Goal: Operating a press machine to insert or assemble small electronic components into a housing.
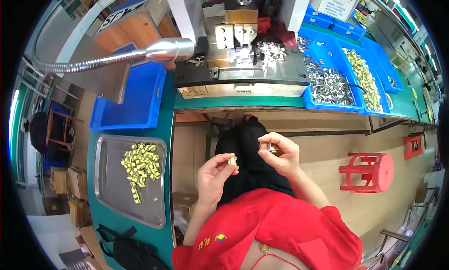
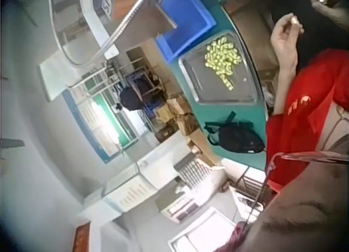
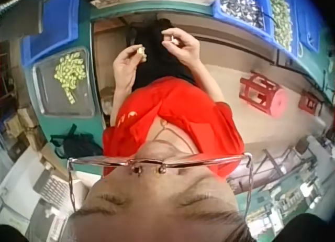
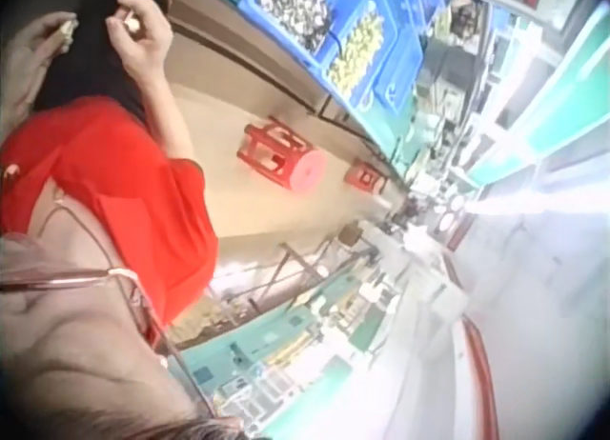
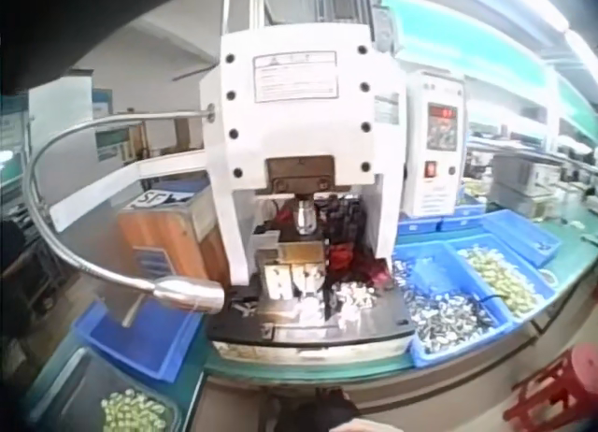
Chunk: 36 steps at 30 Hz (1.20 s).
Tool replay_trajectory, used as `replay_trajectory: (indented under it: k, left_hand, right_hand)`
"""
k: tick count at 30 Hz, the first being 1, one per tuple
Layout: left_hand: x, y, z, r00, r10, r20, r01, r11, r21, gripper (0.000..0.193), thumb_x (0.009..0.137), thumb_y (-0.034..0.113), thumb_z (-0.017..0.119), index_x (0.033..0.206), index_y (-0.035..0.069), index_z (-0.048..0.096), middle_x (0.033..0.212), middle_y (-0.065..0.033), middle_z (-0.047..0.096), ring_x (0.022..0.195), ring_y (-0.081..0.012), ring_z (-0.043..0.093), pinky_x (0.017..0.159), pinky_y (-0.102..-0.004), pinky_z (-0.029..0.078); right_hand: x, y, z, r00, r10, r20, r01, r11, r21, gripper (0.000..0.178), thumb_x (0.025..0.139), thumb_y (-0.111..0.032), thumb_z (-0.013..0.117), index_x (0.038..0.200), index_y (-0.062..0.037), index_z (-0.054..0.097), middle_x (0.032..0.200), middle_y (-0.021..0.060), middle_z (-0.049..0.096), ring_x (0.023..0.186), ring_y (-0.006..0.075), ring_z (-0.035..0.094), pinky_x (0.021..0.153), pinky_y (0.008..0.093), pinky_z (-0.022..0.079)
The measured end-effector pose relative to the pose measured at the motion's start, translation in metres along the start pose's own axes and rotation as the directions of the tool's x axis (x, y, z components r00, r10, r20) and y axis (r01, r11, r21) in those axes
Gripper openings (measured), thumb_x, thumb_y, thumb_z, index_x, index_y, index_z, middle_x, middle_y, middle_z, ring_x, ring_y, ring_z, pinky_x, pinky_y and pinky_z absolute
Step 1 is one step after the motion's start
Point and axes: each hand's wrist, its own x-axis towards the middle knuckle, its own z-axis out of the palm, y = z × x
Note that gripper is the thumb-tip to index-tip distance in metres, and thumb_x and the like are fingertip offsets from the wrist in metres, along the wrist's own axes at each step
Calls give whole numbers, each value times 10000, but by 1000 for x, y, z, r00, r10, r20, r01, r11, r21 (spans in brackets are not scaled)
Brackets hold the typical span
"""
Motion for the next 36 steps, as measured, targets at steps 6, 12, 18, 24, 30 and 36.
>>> replay_trajectory:
  k: [6, 12, 18, 24, 30, 36]
  left_hand:
    - [3, 1, -2, 998, -52, 43, 57, 993, -100, 264, 855, 19, 589, 1111, -39, 562, 1045, -121, 607, 853, -148, 617, 776, -263, 520]
    - [8, 5, -4, 986, -140, 87, 157, 957, -245, 272, 879, 50, 567, 1139, -24, 547, 1092, -133, 597, 877, -143, 614, 793, -253, 512]
    - [10, -5, -10, 987, -129, 95, 149, 956, -254, 265, 871, 32, 562, 1131, -13, 540, 1086, -141, 588, 862, -143, 614, 766, -240, 518]
    - [12, -10, -8, 982, -123, 140, 165, 923, -349, 304, 857, 23, 585, 1157, 0, 542, 1054, -100, 604, 903, -134, 597, 806, -248, 500]
    - [13, -2, 0, 981, -176, 77, 191, 925, -327, 306, 874, 38, 566, 1175, 1, 530, 1026, -88, 606, 921, -137, 597, 830, -258, 500]
    - [16, -7, -1, 973, -226, 40, 225, 902, -369, 272, 882, 30, 535, 1152, 3, 525, 1031, -99, 603, 899, -144, 606, 810, -259, 509]
  right_hand:
    - [0, 0, 7, 1000, 14, 11, -14, 1000, -16, 249, 759, 44, 657, 1001, 32, 599, 782, 32, 539, 666, 70, 497, 549, 187, 369]
    - [3, -5, 7, 993, 34, 116, -36, 999, 16, 332, 761, 75, 624, 1089, 71, 569, 826, 86, 550, 726, 125, 528, 624, 226, 424]
    - [2, -3, 6, 987, 41, 157, -35, 999, -40, 342, 769, 73, 616, 1107, 67, 563, 846, 89, 556, 735, 133, 536, 649, 236, 441]
    - [-1, -1, 5, 991, 77, 109, -77, 997, -6, 317, 750, 84, 636, 1061, 48, 591, 860, 78, 574, 718, 102, 535, 614, 211, 424]
    - [2, -4, 10, 984, 19, 178, -2, 996, -92, 324, 730, 79, 663, 1046, 35, 607, 827, 63, 571, 661, 82, 503, 547, 200, 392]
    - [1, -2, 14, 991, 63, 115, -52, 994, -95, 291, 720, 67, 681, 1002, 27, 623, 822, 59, 573, 646, 83, 502, 531, 194, 388]
